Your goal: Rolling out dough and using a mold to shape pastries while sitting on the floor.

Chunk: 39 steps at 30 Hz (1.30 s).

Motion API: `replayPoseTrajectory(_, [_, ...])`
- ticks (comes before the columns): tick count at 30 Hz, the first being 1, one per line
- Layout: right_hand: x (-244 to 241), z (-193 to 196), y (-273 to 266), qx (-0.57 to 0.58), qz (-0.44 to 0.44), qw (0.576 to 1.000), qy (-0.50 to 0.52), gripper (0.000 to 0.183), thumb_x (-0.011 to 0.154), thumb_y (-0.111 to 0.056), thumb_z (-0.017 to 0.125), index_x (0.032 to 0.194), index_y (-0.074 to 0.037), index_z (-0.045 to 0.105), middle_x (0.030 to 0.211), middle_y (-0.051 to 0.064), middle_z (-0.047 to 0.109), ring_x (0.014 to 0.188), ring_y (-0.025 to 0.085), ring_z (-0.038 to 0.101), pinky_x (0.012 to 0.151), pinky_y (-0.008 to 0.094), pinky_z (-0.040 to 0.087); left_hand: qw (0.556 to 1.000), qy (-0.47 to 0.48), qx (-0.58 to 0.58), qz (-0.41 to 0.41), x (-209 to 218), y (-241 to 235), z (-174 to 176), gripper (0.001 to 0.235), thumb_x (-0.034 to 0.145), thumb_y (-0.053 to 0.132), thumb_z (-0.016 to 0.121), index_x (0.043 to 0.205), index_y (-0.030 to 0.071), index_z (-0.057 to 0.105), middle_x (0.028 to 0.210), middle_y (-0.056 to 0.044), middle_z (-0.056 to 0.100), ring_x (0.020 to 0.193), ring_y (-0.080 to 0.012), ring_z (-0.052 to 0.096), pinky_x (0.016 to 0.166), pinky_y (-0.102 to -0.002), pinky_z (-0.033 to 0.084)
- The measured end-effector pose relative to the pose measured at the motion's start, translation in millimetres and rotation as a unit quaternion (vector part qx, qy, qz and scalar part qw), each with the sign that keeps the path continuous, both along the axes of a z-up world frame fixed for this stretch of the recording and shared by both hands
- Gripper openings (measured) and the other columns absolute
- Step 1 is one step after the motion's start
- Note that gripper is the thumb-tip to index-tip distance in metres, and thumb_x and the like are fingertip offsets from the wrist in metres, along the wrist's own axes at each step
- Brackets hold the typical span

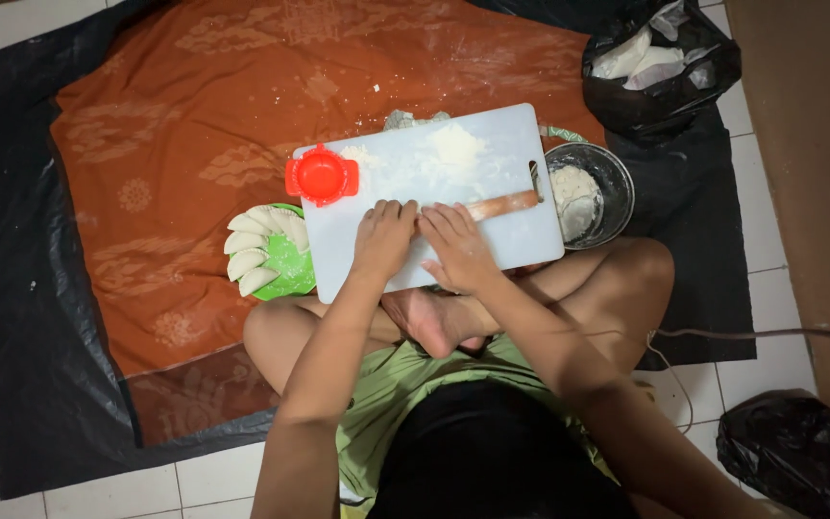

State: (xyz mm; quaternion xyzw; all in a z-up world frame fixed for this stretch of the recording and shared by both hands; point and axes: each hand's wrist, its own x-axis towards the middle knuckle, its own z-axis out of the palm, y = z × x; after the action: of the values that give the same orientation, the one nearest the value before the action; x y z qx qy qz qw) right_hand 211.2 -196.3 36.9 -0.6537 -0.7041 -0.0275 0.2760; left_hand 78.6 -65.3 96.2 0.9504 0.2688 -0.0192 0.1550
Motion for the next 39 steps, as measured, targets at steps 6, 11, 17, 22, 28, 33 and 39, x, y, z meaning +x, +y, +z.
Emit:
replayPoseTrajectory(6, [45.7, -44.3, -11.1, -0.06, -0.137, 0.989, -0.003, 0.07, 0.094, -0.05, 0.044, 0.145, -0.002, 0.051, 0.134, 0.016, 0.057, 0.136, 0.035, 0.043, 0.121, 0.057, 0.017, 0.992, 0.086, -0.07, 0.067, -8.4, 12.8, -40.8, 0.024, 0.09, 0.025, 0.067, 0.109, 0.009, 0.067, 0.091, -0.013, 0.072, 0.091, -0.0316, 0.072, 0.083, -0.045, 0.057])
replayPoseTrajectory(11, [11.9, -14.2, 0.0, -0.052, -0.031, 0.998, 0.009, 0.078, 0.086, -0.052, 0.057, 0.147, -0.003, 0.05, 0.143, 0.02, 0.054, 0.139, 0.039, 0.044, 0.12, 0.058, 0.026, 0.998, 0.035, -0.001, 0.06, -2.7, 17.0, -27.4, 0.017, 0.093, 0.019, 0.062, 0.107, 0.01, 0.064, 0.096, -0.013, 0.072, 0.098, -0.0335, 0.07, 0.086, -0.045, 0.055])
replayPoseTrajectory(17, [90.8, -33.6, -21.3, -0.024, -0.087, 0.996, -0.026, 0.053, 0.09, -0.046, 0.071, 0.126, -0.006, 0.069, 0.104, 0.011, 0.068, 0.102, 0.031, 0.065, 0.095, 0.045, 0.048, 0.997, 0.026, 0.05, 0.049, -17.6, 19.6, -36.0, 0.008, 0.094, 0.018, 0.062, 0.1, 0.013, 0.061, 0.095, -0.011, 0.067, 0.102, -0.0312, 0.065, 0.091, -0.043, 0.048])
replayPoseTrajectory(22, [100.1, -5.7, -32.8, 0.046, -0.042, 0.996, -0.067, 0.042, 0.09, -0.052, 0.075, 0.11, -0.016, 0.075, 0.092, 0.001, 0.068, 0.088, 0.022, 0.067, 0.081, 0.039, 0.052, 0.997, 0.078, 0.014, 0.005, -4.0, 12.4, 0.3, 0.04, 0.085, 0.046, 0.065, 0.109, 0.015, 0.066, 0.105, -0.011, 0.07, 0.109, -0.0292, 0.065, 0.103, -0.048, 0.038])
replayPoseTrajectory(28, [86.0, -9.2, -39.4, 0.022, -0.038, 0.996, -0.081, 0.036, 0.093, -0.047, 0.073, 0.103, -0.012, 0.071, 0.09, 0.003, 0.065, 0.088, 0.023, 0.065, 0.078, 0.037, 0.051, 0.999, 0.021, -0.016, -0.022, -2.1, 6.4, -35.2, 0.054, 0.076, 0.055, 0.063, 0.113, 0.015, 0.069, 0.118, -0.014, 0.064, 0.126, -0.0323, 0.056, 0.114, -0.051, 0.033])
replayPoseTrajectory(33, [89.2, -8.6, -10.1, -0.172, -0.204, 0.964, -0.013, 0.052, 0.101, -0.052, 0.052, 0.138, -0.016, 0.062, 0.124, 0.011, 0.064, 0.127, 0.033, 0.055, 0.101, 0.046, 0.046, 0.989, -0.06, -0.015, 0.137, 15.0, 1.9, -12.4, 0.071, 0.095, 0.049, 0.054, 0.153, 0.008, 0.046, 0.159, -0.028, 0.036, 0.156, -0.0407, 0.015, 0.126, -0.055, 0.002])
replayPoseTrajectory(39, [94.5, 20.4, 32.1, -0.285, -0.247, 0.926, 0.011, 0.062, 0.108, -0.061, 0.031, 0.148, -0.019, 0.053, 0.15, 0.015, 0.047, 0.15, 0.032, 0.029, 0.115, 0.049, 0.031, 0.968, -0.077, -0.018, 0.24, 32.3, 26.8, -48.1, 0.074, 0.098, 0.051, 0.052, 0.157, 0.009, 0.037, 0.163, -0.027, 0.023, 0.156, -0.0421, 0.004, 0.128, -0.055, 0.003])
